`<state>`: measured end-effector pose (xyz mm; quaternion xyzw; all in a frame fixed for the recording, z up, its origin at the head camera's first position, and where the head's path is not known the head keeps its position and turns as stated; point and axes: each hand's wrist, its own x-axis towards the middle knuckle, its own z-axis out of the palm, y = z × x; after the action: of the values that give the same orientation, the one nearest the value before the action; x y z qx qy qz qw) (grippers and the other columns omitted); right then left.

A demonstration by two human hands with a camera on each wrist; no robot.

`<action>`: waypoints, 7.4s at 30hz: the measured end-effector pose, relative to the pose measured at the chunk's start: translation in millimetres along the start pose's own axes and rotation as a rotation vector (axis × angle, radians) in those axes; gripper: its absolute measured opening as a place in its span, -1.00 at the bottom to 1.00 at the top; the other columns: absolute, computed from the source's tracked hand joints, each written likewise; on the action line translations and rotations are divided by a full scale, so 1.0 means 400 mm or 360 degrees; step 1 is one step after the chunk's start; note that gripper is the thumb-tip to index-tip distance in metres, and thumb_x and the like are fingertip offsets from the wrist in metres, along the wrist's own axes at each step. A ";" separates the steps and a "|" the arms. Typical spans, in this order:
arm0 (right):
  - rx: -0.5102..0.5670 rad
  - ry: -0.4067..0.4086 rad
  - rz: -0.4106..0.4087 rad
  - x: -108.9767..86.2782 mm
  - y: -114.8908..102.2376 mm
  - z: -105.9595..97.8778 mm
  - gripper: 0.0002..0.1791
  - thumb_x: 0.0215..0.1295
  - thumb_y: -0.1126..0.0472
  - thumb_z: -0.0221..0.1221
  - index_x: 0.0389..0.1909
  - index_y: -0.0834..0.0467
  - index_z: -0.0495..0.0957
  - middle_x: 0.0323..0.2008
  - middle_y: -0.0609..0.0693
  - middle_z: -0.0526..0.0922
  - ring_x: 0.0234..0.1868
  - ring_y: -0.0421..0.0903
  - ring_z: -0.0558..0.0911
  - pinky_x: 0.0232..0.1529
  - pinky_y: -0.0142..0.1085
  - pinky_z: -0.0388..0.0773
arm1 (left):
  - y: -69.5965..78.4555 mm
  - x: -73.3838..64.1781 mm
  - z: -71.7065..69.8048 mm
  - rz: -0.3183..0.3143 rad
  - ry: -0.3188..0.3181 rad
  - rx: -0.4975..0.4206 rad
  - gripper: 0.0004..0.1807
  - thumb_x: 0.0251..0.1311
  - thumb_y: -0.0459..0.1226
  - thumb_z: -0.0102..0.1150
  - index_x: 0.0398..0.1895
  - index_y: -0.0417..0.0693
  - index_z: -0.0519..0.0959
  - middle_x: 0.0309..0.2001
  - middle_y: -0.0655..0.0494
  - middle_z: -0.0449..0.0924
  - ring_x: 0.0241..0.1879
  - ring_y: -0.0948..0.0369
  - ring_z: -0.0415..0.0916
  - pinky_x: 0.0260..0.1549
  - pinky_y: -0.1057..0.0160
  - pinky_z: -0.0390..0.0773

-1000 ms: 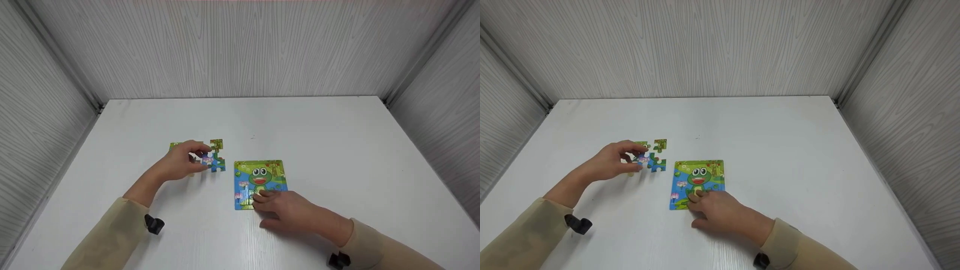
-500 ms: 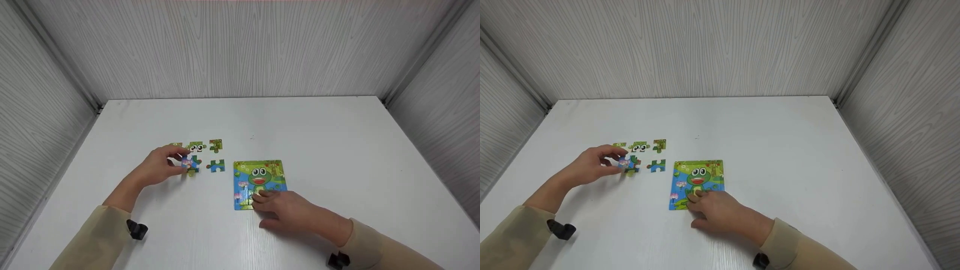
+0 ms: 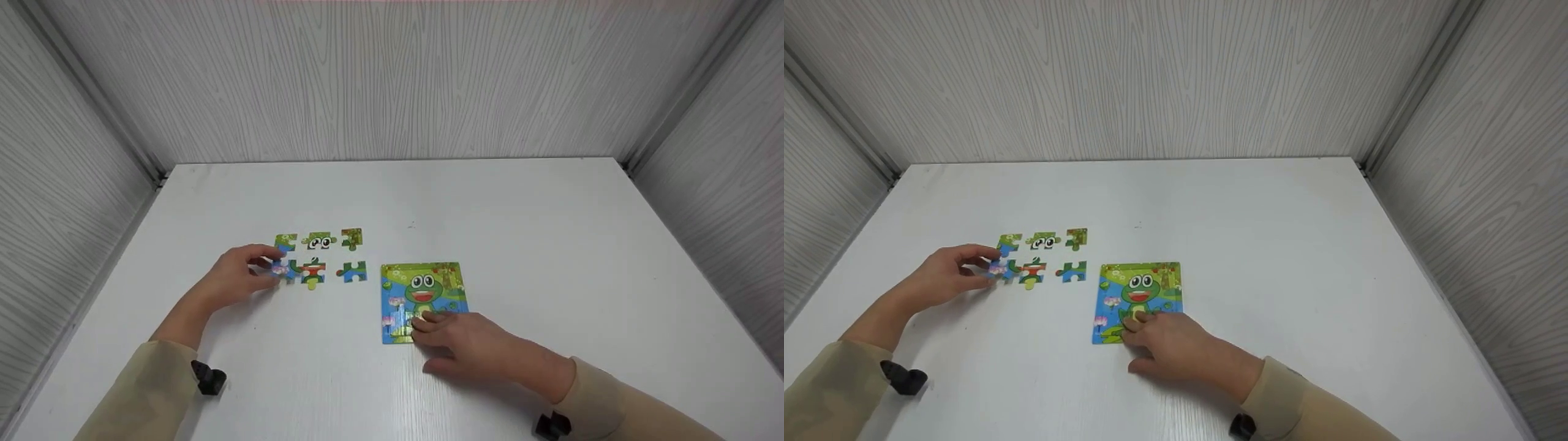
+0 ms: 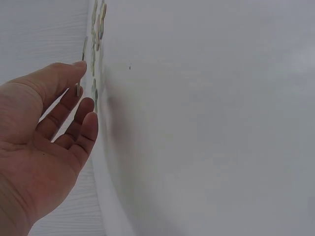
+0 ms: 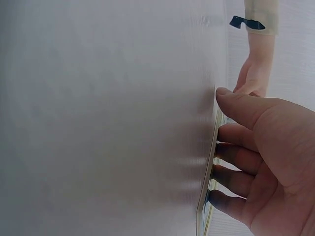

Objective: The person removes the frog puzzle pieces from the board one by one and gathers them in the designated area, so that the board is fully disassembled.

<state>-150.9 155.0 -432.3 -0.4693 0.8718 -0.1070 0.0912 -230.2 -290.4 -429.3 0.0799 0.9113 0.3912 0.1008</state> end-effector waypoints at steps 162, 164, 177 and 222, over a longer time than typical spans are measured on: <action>0.0021 0.0123 0.0109 -0.148 0.079 -0.022 -0.66 0.53 0.09 0.29 0.22 0.09 0.74 0.31 0.15 0.63 0.28 0.08 0.66 0.00 0.04 0.68 | 0.404 0.143 0.416 0.0522 -0.0583 -0.0285 -0.58 0.48 -0.34 0.22 0.35 0.02 0.55 -0.11 0.10 0.59 -0.10 0.16 0.49 -0.05 0.20 0.53; 0.0036 0.0120 0.0119 -0.148 0.077 -0.022 -0.66 0.53 0.08 0.29 0.21 0.08 0.74 0.32 0.14 0.62 0.30 0.07 0.65 -0.01 0.03 0.68 | 0.405 0.142 0.410 0.0531 -0.0566 -0.0292 -0.58 0.47 -0.33 0.22 0.35 0.03 0.55 -0.11 0.11 0.60 -0.11 0.16 0.51 -0.05 0.20 0.54; -0.0028 0.0167 0.0066 -0.152 0.086 -0.016 -0.69 0.52 0.10 0.29 0.16 0.11 0.75 0.27 0.18 0.65 0.25 0.09 0.68 -0.11 -0.02 0.69 | 0.385 0.122 0.317 0.0552 -0.0451 -0.0357 -0.59 0.45 -0.35 0.23 0.31 0.10 0.57 -0.07 0.07 0.62 -0.05 0.10 0.53 0.06 0.13 0.56; 0.0079 0.0116 0.0233 -0.155 0.076 -0.011 -0.63 0.51 0.07 0.29 0.23 0.09 0.73 0.34 0.12 0.59 0.34 0.10 0.61 0.01 0.02 0.64 | 0.197 0.025 0.172 0.0330 -0.0233 -0.0240 -0.58 0.44 -0.37 0.29 0.32 0.00 0.55 -0.06 0.01 0.57 -0.06 0.04 0.46 -0.05 0.08 0.50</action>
<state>-142.7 223.6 -432.6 -0.3977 0.9036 -0.1385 0.0786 -217.6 -186.3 -419.4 0.1940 0.8564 0.4600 0.1318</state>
